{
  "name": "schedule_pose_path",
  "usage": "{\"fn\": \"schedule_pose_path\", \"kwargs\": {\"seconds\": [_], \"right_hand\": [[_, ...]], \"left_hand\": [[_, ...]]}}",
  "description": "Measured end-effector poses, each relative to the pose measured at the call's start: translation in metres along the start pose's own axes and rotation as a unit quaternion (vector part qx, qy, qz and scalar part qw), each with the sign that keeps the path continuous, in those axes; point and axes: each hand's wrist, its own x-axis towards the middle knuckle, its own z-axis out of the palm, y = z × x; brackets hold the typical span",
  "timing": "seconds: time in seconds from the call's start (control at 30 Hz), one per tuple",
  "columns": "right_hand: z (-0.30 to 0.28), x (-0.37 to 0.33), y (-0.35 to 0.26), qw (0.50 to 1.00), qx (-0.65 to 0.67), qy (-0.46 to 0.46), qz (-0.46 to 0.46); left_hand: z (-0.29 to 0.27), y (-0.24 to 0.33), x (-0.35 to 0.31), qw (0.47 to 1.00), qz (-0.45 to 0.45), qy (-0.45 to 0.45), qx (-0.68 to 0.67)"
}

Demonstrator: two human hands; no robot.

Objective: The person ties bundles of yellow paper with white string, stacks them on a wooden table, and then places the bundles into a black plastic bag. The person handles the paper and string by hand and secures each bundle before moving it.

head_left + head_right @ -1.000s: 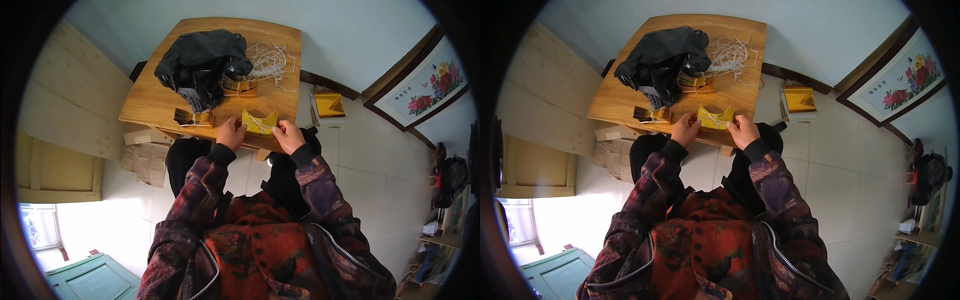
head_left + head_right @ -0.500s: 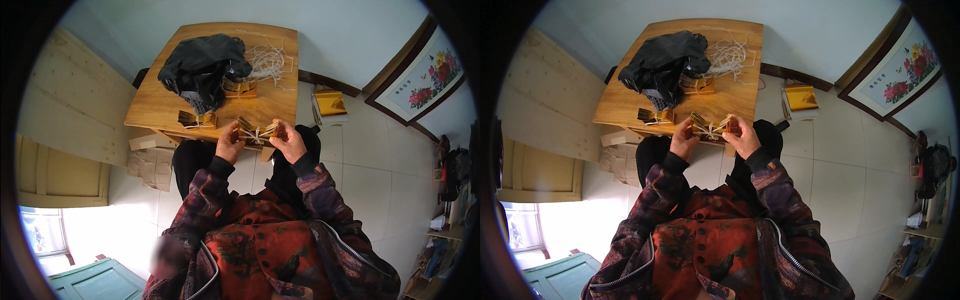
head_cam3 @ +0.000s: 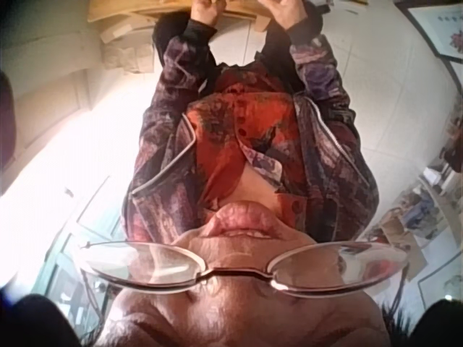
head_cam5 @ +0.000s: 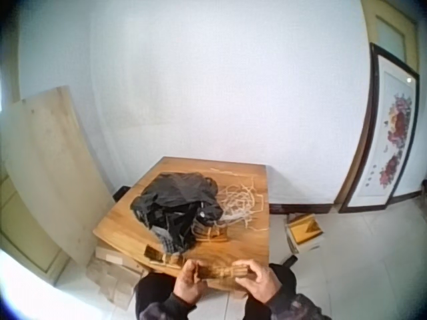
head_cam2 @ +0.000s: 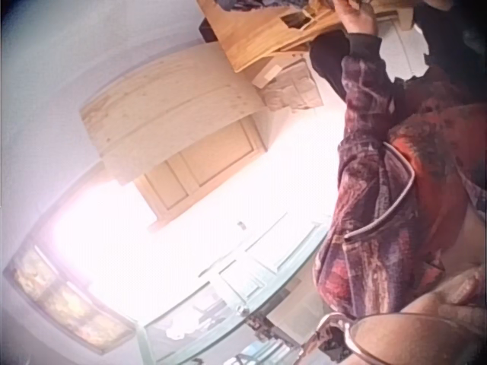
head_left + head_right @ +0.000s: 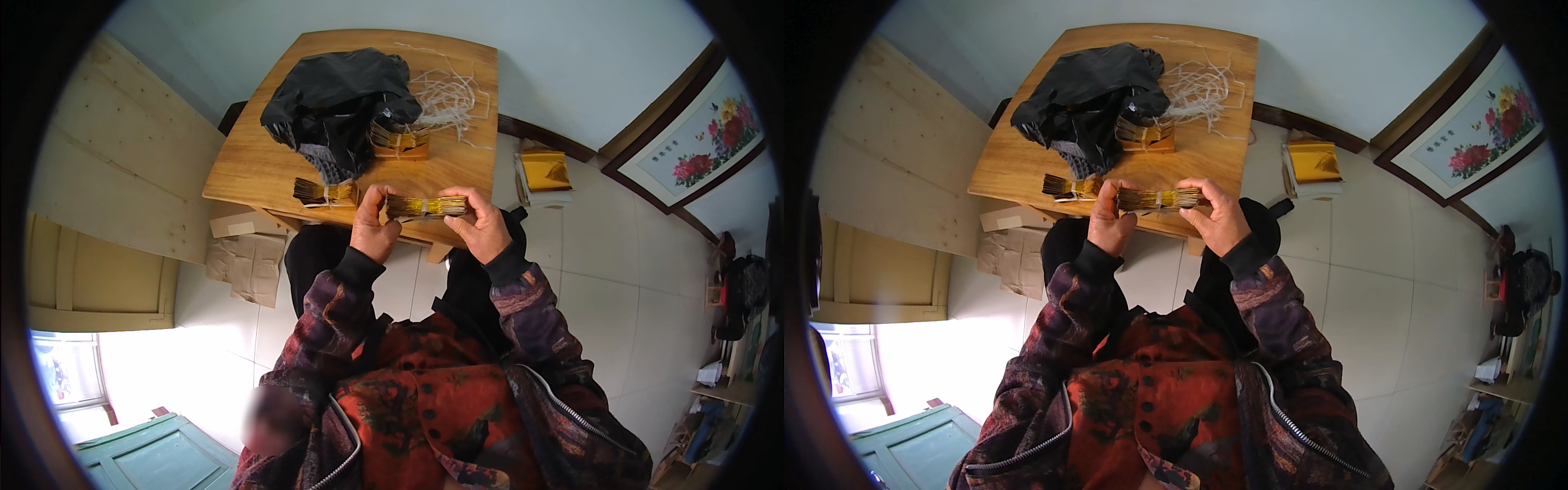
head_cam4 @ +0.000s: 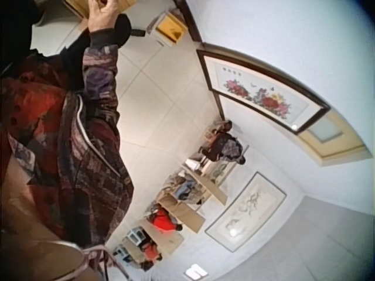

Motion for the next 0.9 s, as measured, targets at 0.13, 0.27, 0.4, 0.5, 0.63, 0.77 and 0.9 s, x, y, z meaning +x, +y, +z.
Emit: {"fn": "schedule_pose_path", "kwargs": {"seconds": [0.13,0.27,0.4,0.5,0.63,0.77,0.9], "right_hand": [[0.004,0.008,0.026,0.997,-0.060,0.020,0.034],[0.007,0.010,0.049,0.990,-0.116,0.015,0.078],[0.010,0.007,0.057,0.992,-0.102,0.052,0.045],[0.011,0.009,0.058,0.986,-0.154,0.050,0.047],[0.011,0.010,0.054,0.987,-0.152,0.049,0.032],[0.007,0.002,0.043,0.999,-0.010,-0.005,0.050],[0.004,-0.008,0.032,0.981,0.162,-0.006,0.108]], "left_hand": [[0.006,-0.018,0.013,0.999,-0.027,-0.025,0.038],[0.009,-0.040,0.019,0.987,-0.073,0.014,0.144],[0.011,-0.056,0.012,0.996,-0.062,0.057,-0.033],[0.009,-0.066,0.013,0.976,-0.082,0.064,0.193],[0.009,-0.075,0.018,0.966,-0.069,0.070,0.238],[0.003,-0.058,0.015,0.991,-0.104,0.014,0.087],[-0.014,-0.019,-0.002,0.960,-0.194,-0.069,-0.188]]}}
